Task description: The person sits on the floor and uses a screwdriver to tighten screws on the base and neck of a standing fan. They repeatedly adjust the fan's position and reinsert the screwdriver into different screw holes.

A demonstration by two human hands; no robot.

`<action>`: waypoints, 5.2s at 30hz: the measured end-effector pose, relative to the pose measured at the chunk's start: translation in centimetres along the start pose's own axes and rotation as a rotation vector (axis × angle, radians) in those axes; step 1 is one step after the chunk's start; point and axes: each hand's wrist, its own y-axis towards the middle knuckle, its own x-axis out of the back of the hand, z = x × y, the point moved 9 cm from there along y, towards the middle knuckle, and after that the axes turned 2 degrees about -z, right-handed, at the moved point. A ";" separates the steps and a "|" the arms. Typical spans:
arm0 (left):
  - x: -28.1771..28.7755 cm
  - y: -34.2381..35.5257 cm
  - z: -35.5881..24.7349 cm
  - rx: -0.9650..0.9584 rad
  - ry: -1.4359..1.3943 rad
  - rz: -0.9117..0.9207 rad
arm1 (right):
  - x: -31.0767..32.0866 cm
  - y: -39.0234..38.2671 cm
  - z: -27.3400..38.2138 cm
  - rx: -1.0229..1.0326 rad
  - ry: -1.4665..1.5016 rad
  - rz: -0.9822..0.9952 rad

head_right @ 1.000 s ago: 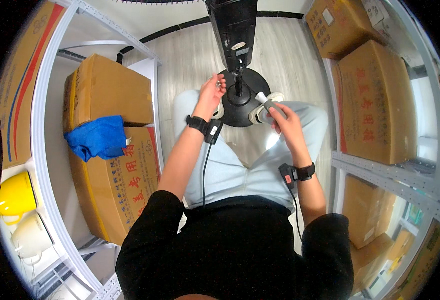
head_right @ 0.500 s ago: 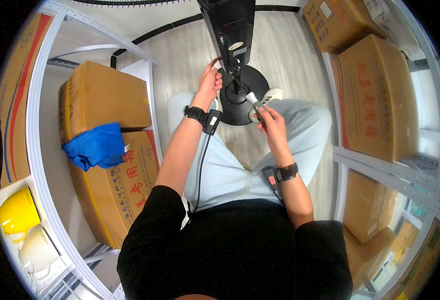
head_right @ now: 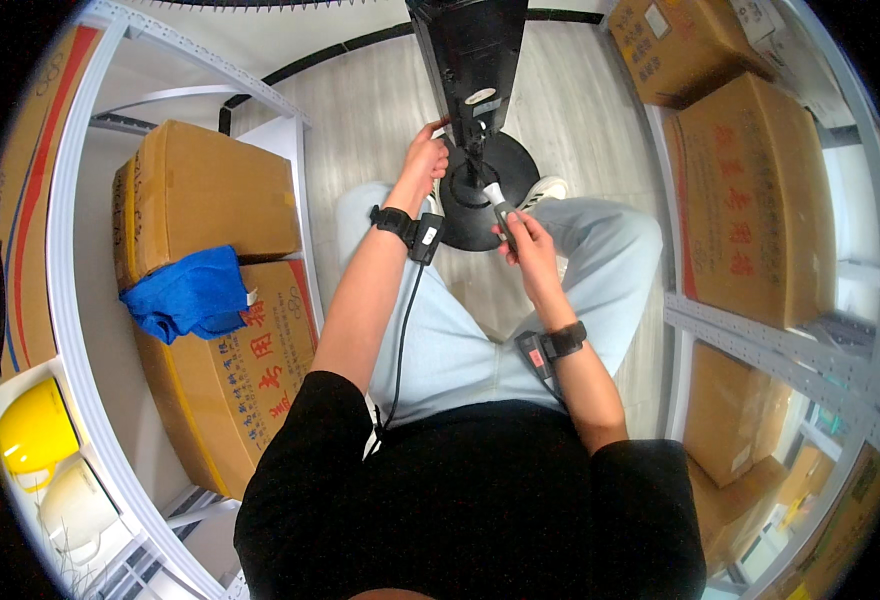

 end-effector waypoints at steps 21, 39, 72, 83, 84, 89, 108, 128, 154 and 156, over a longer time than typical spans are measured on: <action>-0.9 -1.7 -1.1 -0.071 0.006 -0.033 | -0.2 1.7 -2.4 -0.004 -0.021 -0.107; -0.1 -0.2 -1.1 -0.141 0.174 -0.050 | -0.5 1.9 -3.5 -0.160 0.028 0.014; -1.1 1.3 -0.4 0.048 -0.169 -0.026 | -0.4 1.3 -2.4 -0.250 0.156 0.055; -0.8 0.7 -0.9 0.034 -0.115 -0.022 | -0.2 1.3 -2.5 -0.217 0.112 0.035; -1.0 0.7 -1.0 0.031 -0.108 0.000 | -0.6 1.2 -2.1 -0.209 0.130 0.057; -1.2 0.3 -1.9 -0.050 -0.020 -0.111 | 0.7 1.8 -3.5 -0.143 -0.024 -0.035; -0.4 1.2 -0.6 0.046 -0.006 -0.098 | 0.7 1.0 -3.6 -0.200 0.003 -0.076; -1.5 -0.2 -2.3 -0.061 -0.057 -0.080 | 1.2 0.8 -3.9 -0.248 0.110 -0.010; 0.2 3.3 -0.1 -0.129 0.137 -0.076 | 0.6 0.4 -2.9 -0.187 -0.011 0.025; 0.1 2.7 0.2 -0.009 0.027 -0.047 | 0.6 0.1 -3.3 -0.220 0.077 0.053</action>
